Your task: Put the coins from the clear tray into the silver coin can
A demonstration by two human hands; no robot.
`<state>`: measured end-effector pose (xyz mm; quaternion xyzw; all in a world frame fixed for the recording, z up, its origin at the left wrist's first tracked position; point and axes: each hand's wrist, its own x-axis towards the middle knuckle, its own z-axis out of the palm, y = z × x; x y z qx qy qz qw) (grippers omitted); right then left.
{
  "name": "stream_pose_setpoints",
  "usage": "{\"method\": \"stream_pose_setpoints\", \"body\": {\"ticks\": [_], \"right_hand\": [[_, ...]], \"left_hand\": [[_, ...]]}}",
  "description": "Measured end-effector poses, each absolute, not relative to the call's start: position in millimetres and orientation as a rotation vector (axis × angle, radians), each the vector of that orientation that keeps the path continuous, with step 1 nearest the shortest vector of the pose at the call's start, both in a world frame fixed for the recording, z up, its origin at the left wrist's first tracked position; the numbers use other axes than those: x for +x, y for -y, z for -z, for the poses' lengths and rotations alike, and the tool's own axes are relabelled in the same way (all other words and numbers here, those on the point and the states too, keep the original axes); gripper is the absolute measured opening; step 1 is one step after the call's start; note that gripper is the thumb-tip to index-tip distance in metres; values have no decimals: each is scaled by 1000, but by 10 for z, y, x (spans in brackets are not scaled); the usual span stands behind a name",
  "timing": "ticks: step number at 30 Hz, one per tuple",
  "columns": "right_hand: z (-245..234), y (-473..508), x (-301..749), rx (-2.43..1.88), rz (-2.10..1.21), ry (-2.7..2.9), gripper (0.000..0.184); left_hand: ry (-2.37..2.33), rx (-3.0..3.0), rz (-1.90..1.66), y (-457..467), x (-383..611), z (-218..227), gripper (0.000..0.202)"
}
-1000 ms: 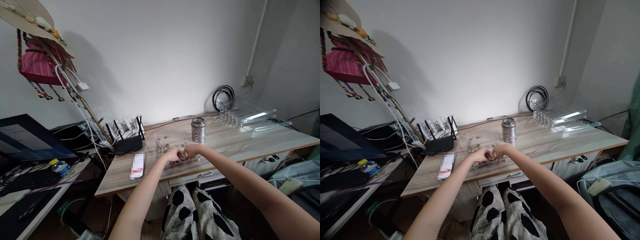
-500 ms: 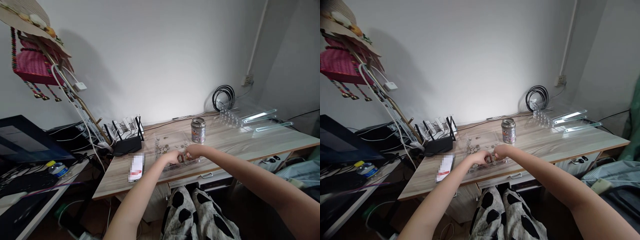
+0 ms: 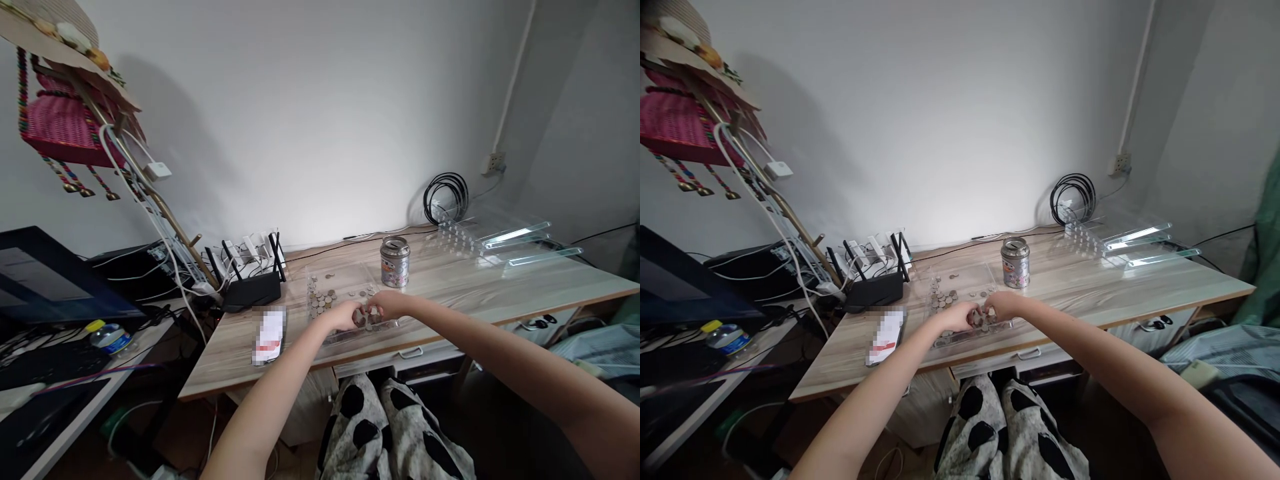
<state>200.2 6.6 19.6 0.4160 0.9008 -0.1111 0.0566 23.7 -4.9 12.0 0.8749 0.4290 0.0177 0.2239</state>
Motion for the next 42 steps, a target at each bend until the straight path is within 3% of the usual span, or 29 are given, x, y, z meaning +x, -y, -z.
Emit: {"method": "stream_pose_setpoints", "body": {"ticks": [3, 10, 27, 31, 36, 39, 42], "right_hand": [[-179, -75, 1979, 1225, 346, -2738, 45], [-157, -73, 1891, 1238, 332, -2686, 23], [-276, -63, 1848, 1216, 209, -2550, 17], [-251, -95, 1847, 1228, 196, -2573, 15], [-297, -205, 1952, 1410, 413, -2785, 11], [-375, -289, 1966, 1457, 786, -3000, 16], [-467, -358, 1858, 1331, 1189, -3063, 23]], "left_hand": [[-1225, 2395, -5, 37, 281, -155, 56], [-1340, 2360, 208, 33, 385, -205, 28], [-1268, 2357, 334, 14, 401, -242, 32], [-1324, 2310, 349, 50, 408, -284, 18], [-1331, 2014, -7, 44, 390, -215, 15], [-1231, 1269, -509, -38, 381, -140, 11], [-1056, 765, -754, -150, 381, -129, 10]]}}
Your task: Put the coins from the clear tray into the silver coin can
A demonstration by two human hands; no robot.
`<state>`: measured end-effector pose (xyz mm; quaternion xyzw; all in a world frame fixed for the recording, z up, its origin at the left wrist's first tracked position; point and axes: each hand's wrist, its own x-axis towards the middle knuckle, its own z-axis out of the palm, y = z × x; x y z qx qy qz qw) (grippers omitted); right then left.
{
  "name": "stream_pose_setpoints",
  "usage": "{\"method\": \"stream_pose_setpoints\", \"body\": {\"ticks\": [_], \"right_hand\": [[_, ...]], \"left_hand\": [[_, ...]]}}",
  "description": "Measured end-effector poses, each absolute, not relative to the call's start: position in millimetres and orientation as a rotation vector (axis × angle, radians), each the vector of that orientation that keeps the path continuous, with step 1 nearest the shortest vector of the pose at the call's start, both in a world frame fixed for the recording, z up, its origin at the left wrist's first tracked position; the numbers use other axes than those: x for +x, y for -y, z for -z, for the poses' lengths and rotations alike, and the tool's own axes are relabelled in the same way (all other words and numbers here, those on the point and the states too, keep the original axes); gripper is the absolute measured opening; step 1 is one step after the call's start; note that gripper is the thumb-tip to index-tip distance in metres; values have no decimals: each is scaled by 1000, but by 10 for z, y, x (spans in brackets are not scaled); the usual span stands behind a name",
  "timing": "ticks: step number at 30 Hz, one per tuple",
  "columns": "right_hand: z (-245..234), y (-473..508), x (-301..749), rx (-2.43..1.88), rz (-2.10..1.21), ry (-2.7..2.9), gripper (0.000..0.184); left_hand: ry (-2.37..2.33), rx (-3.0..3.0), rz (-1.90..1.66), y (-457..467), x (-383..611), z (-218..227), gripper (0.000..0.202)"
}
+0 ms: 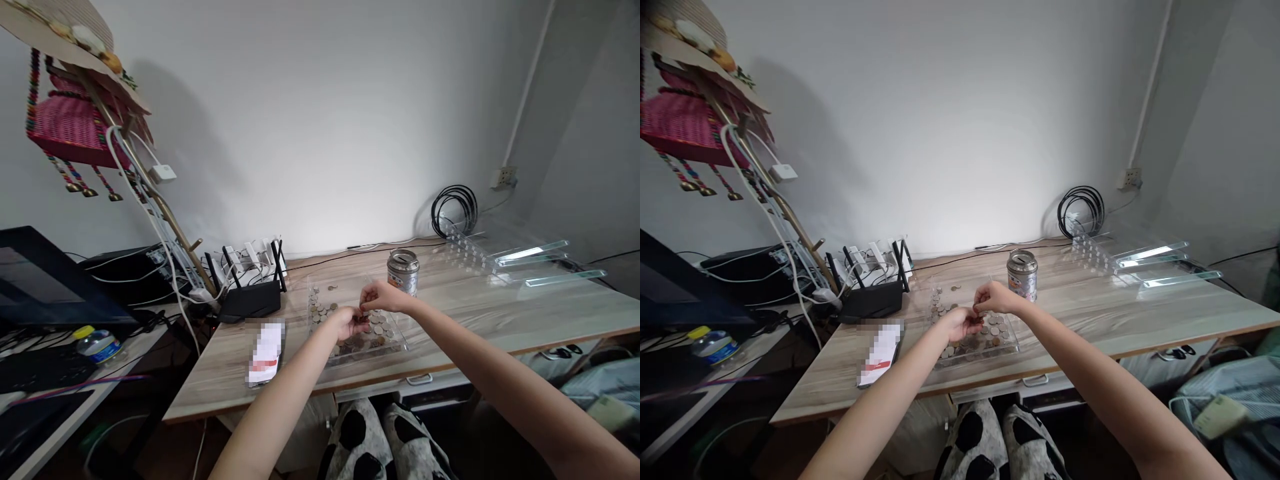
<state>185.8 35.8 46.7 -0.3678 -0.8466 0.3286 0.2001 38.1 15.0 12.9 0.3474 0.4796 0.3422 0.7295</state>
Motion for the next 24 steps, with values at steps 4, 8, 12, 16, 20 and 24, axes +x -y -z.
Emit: {"method": "stream_pose_setpoints", "body": {"ticks": [4, 8, 12, 16, 20, 24], "right_hand": [[-586, -438, 1600, -966, -936, 2445, 23], [-606, -509, 1447, -1187, -551, 2378, 24], [-393, -465, 1493, -1496, -330, 2635, 27], [-144, -355, 1612, -1579, -377, 2812, 26], [-81, -327, 1628, -1572, -494, 2761, 18], [-101, -371, 1495, -1522, -471, 2712, 26]], "left_hand": [[-969, 598, -848, -264, 341, -170, 13], [-907, 440, -987, -287, 190, -164, 20], [-834, 336, -1147, -194, -40, -182, 26], [-659, 108, -1322, -14, -222, -255, 23], [-608, -87, -1432, 194, -299, -300, 27], [-562, -64, -1413, 369, -327, -286, 29]]}}
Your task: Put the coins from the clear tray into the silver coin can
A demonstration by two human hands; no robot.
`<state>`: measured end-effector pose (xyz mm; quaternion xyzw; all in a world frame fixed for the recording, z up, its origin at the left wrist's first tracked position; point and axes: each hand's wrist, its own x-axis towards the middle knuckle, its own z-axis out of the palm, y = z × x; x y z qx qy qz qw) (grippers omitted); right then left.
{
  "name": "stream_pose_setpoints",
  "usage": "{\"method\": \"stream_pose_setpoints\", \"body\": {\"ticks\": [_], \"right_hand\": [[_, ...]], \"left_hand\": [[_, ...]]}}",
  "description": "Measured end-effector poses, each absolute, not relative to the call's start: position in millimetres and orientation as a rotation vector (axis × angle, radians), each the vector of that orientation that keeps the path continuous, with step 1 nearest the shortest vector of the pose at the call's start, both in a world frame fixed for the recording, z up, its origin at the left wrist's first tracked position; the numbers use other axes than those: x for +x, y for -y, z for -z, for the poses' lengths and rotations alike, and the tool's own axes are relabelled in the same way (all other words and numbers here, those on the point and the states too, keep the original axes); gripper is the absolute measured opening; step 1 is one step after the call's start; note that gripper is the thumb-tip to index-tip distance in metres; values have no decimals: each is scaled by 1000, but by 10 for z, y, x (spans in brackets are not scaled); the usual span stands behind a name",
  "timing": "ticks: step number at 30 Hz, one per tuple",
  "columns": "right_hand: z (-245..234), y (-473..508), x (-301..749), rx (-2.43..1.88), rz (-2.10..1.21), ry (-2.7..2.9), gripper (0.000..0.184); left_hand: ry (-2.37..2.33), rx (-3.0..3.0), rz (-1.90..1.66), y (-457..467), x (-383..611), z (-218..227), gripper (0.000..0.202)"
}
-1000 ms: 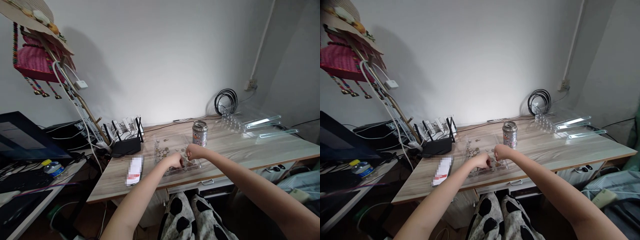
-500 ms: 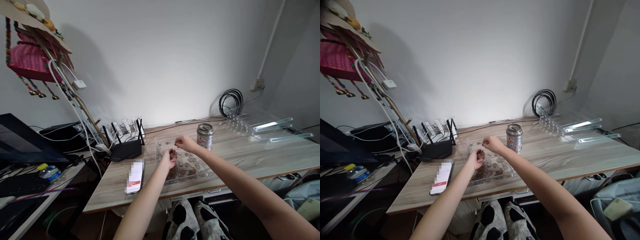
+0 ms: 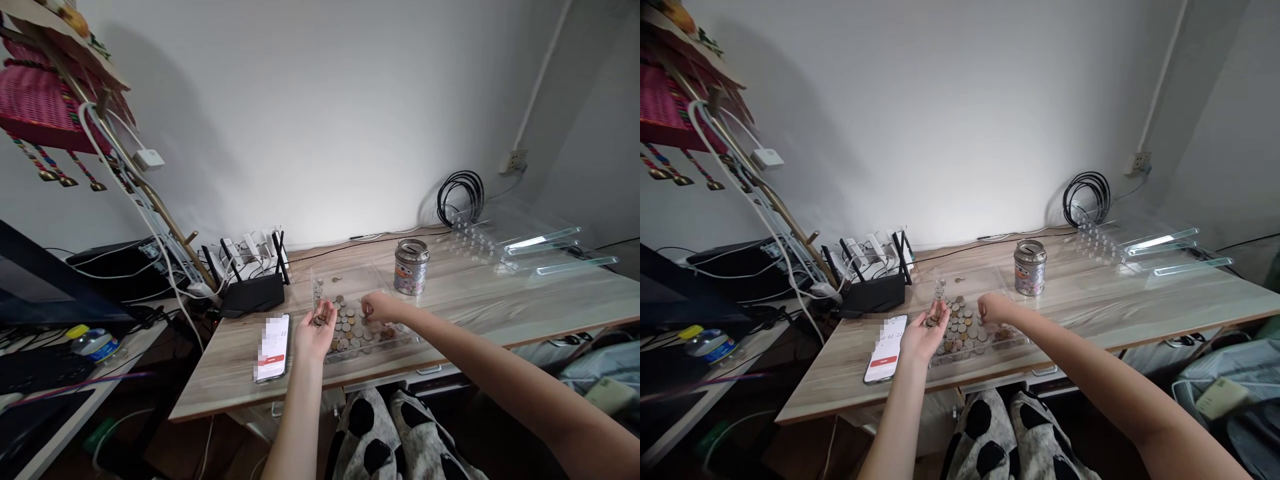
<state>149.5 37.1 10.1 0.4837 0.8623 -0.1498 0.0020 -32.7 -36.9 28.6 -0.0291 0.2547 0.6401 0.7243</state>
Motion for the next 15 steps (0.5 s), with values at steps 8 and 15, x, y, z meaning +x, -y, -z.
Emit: {"method": "stream_pose_setpoints", "body": {"ticks": [8, 15], "right_hand": [[-78, -392, 1371, 1405, 440, -2660, 26], [-31, -482, 1336, 1556, 502, -2676, 22]], "left_hand": [[-607, -12, -1329, 478, -314, -146, 29], [-629, 12, -1310, 449, -243, -47, 27]]}}
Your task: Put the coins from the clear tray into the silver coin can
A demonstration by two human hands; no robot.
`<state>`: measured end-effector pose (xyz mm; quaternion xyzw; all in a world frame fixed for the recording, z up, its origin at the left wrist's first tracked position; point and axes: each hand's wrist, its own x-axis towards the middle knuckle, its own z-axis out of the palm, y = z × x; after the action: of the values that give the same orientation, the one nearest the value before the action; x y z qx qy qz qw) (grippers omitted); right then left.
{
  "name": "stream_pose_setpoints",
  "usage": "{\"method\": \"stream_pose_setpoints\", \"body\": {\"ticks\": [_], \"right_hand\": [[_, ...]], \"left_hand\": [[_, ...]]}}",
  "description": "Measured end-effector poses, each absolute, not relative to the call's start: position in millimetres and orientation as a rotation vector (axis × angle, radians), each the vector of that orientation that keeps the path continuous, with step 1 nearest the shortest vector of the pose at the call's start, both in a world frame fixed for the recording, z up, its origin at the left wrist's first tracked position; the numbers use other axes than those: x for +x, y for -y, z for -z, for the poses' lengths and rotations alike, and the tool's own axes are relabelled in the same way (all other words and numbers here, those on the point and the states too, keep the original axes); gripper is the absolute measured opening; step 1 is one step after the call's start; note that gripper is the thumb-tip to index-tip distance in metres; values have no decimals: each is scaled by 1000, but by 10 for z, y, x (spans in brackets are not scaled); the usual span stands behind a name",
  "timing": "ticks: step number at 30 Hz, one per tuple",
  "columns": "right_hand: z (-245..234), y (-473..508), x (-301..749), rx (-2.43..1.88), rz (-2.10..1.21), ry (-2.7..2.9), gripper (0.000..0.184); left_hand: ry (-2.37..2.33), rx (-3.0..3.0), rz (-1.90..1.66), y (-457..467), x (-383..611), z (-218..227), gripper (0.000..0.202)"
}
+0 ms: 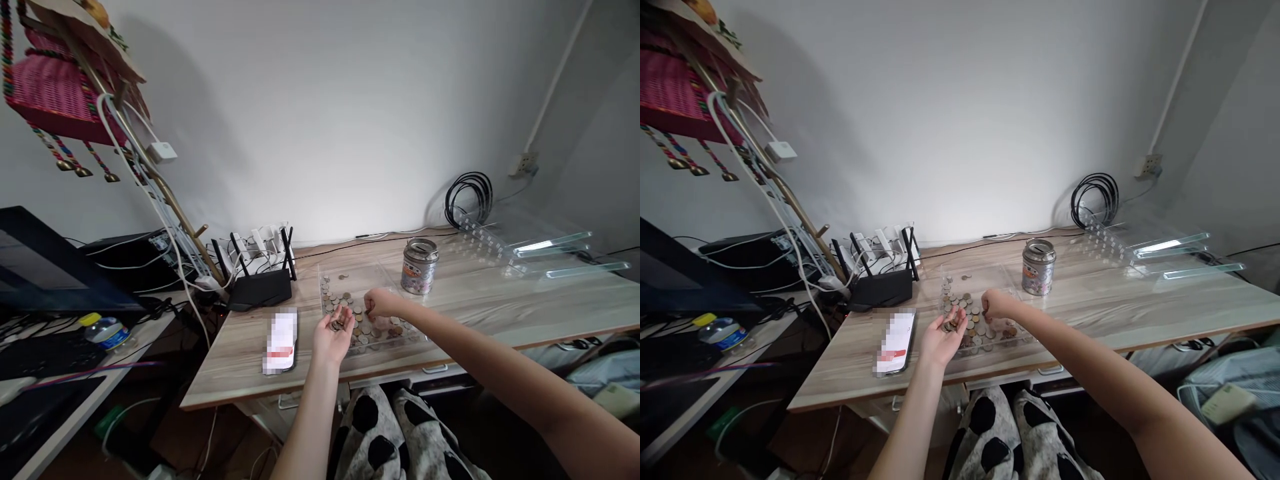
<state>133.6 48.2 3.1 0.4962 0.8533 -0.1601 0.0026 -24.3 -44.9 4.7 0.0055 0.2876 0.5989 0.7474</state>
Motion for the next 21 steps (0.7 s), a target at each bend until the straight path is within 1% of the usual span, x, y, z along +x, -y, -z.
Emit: {"method": "stream_pose_setpoints", "body": {"ticks": [2, 5, 7, 15, 19, 21], "right_hand": [[-12, -524, 1325, 1592, 492, -2650, 24], [12, -566, 1326, 1612, 504, -2629, 38], [22, -574, 1330, 1605, 532, -2624, 42], [-29, -551, 1297, 1578, 666, -2512, 28], [-118, -528, 1294, 1570, 692, -2501, 19], [-201, -507, 1293, 1579, 688, -2552, 18]], "left_hand": [[-634, 14, -1304, 449, -234, -40, 26], [-622, -17, -1298, 452, -230, -38, 26], [-611, -38, -1296, 452, -229, -37, 25], [-601, -53, -1286, 432, -213, -26, 22], [-633, -41, -1284, 385, -187, -21, 22], [-665, -33, -1288, 336, -157, -32, 22]]}}
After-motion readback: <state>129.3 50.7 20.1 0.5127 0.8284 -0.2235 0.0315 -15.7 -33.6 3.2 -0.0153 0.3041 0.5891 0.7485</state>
